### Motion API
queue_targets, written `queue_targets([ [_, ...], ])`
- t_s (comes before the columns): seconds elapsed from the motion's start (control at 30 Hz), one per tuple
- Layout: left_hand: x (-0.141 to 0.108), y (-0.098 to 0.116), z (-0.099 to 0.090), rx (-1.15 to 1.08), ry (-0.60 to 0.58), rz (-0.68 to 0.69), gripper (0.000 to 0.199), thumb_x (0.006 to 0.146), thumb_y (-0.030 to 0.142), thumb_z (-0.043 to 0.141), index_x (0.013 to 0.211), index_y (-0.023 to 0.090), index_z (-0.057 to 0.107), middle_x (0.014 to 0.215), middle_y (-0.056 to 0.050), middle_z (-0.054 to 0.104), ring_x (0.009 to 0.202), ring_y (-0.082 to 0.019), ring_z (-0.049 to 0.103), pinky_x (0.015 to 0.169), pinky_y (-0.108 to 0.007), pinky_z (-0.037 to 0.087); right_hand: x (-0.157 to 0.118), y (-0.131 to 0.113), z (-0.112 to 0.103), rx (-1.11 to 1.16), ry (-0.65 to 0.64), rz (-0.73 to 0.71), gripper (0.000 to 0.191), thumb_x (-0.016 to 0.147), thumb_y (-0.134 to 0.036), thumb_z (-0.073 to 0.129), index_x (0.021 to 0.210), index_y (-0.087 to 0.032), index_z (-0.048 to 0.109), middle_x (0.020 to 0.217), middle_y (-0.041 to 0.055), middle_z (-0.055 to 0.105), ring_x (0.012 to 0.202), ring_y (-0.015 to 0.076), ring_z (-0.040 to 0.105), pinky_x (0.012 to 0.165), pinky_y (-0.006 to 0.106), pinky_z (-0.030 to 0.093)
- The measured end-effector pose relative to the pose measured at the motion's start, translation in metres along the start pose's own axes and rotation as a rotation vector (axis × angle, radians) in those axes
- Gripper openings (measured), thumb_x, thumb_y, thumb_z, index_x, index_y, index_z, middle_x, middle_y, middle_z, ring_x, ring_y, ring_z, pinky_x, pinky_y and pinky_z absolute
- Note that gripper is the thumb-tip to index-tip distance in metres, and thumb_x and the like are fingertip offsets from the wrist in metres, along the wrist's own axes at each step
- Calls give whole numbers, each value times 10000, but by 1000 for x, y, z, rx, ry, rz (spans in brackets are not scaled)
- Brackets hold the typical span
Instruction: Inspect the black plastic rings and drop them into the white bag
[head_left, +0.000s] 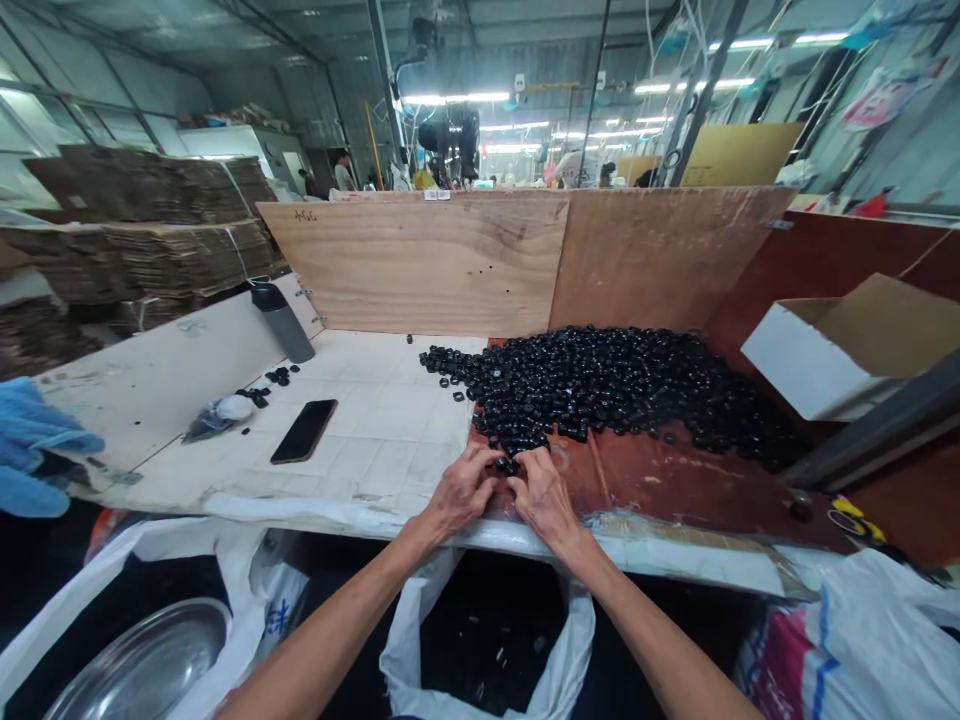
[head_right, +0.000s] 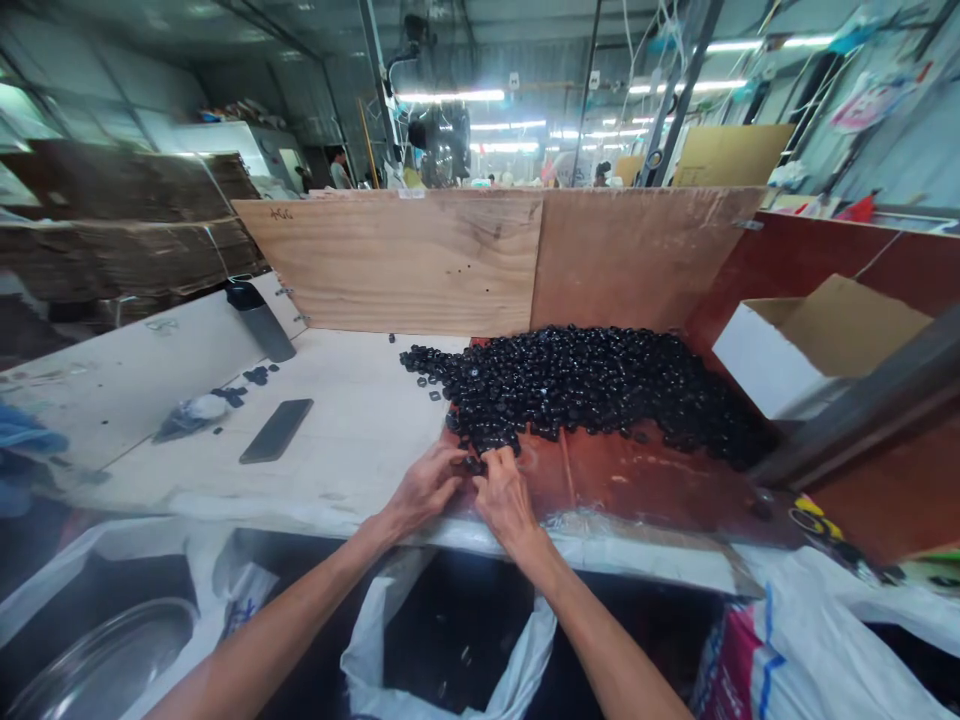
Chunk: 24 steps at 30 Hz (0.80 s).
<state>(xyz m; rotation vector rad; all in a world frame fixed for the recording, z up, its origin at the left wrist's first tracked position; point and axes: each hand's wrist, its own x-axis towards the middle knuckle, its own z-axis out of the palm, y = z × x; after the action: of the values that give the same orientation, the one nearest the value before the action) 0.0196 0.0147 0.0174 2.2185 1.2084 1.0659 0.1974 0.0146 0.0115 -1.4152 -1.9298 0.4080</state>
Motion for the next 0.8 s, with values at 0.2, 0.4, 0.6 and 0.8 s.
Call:
queue_targets([
  [0.2,19,-30,24,126,-111,56,379,862,45,461,1171,215,602,1117,-64,662,1042,-211,637,898,-338,525,6,19,26,-168,-29,-67,155,854,-109,549,991,-156,605,994,99,594,847,218,609,723,304,479],
  [0.4,4,-30,14,-33,-18,-172,258,848,122,535,1062,198,657,961,-40,716,823,-181,687,793,-307,540,1,24,20,5,37,-53,127,855,-136,533,945,-179,612,916,70,629,835,208,621,758,305,481],
  [0.6,-4,-23,6,-133,118,-369,244,908,213,479,1062,203,668,729,14,666,501,-108,590,583,-243,507,4,30,15,251,51,123,102,808,-195,580,899,-183,625,773,16,627,589,140,596,582,250,459],
  [0.8,-12,-23,5,65,161,-277,262,800,128,585,1042,208,646,932,-22,611,695,-136,608,709,-276,529,2,28,15,313,42,85,115,800,-197,586,903,-188,635,827,17,628,602,121,607,571,229,475],
])
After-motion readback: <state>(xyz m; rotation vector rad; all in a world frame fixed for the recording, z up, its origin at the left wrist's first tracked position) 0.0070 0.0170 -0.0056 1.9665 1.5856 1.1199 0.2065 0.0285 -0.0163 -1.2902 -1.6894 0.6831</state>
